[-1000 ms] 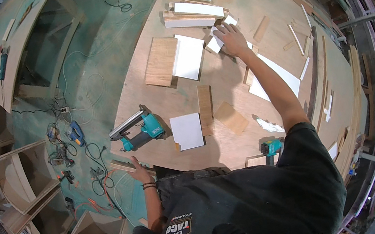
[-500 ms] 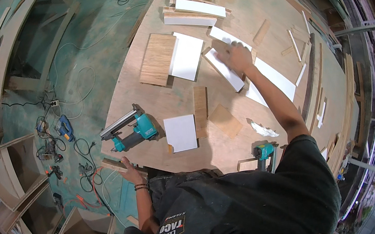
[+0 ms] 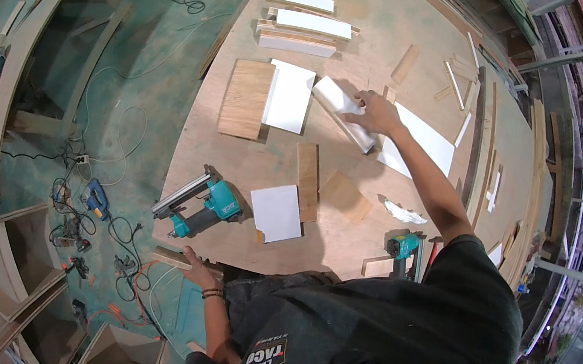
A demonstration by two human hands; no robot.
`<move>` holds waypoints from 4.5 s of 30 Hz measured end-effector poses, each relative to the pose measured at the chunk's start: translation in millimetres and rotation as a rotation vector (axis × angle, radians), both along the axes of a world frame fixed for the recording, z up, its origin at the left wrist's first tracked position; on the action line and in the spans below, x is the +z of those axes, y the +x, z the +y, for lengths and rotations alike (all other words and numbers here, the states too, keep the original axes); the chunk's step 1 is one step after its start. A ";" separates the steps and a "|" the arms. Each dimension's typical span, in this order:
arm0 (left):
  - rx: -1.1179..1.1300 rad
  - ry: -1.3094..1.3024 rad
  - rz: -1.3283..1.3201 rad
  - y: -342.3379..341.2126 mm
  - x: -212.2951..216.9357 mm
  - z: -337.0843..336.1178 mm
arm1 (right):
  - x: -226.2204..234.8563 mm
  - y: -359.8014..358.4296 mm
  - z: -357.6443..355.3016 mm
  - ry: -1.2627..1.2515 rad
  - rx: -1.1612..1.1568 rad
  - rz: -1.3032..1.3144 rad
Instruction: The person applies adhesive to a wooden block, aligns it with another wooden piece, and secures it using a pneumatic nailer. They repeat the process with additional wooden pieces on a workbench.
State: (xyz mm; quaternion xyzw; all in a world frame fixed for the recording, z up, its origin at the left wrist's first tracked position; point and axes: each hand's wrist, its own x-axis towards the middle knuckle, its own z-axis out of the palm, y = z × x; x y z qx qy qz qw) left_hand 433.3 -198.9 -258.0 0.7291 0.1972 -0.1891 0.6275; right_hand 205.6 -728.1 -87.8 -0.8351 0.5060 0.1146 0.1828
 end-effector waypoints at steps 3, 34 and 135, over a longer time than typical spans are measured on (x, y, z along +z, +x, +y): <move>0.031 0.013 -0.028 -0.6 -6.7 2.6 | -7.6 15.8 -3.6 -0.110 -0.002 -0.158; 0.027 0.056 -0.084 2.4 0.7 0.9 | -50.1 -25.6 2.6 -0.381 -0.140 -0.510; -0.019 0.193 -0.001 3.5 12.0 7.2 | -62.3 92.2 -181.7 -0.182 0.084 0.091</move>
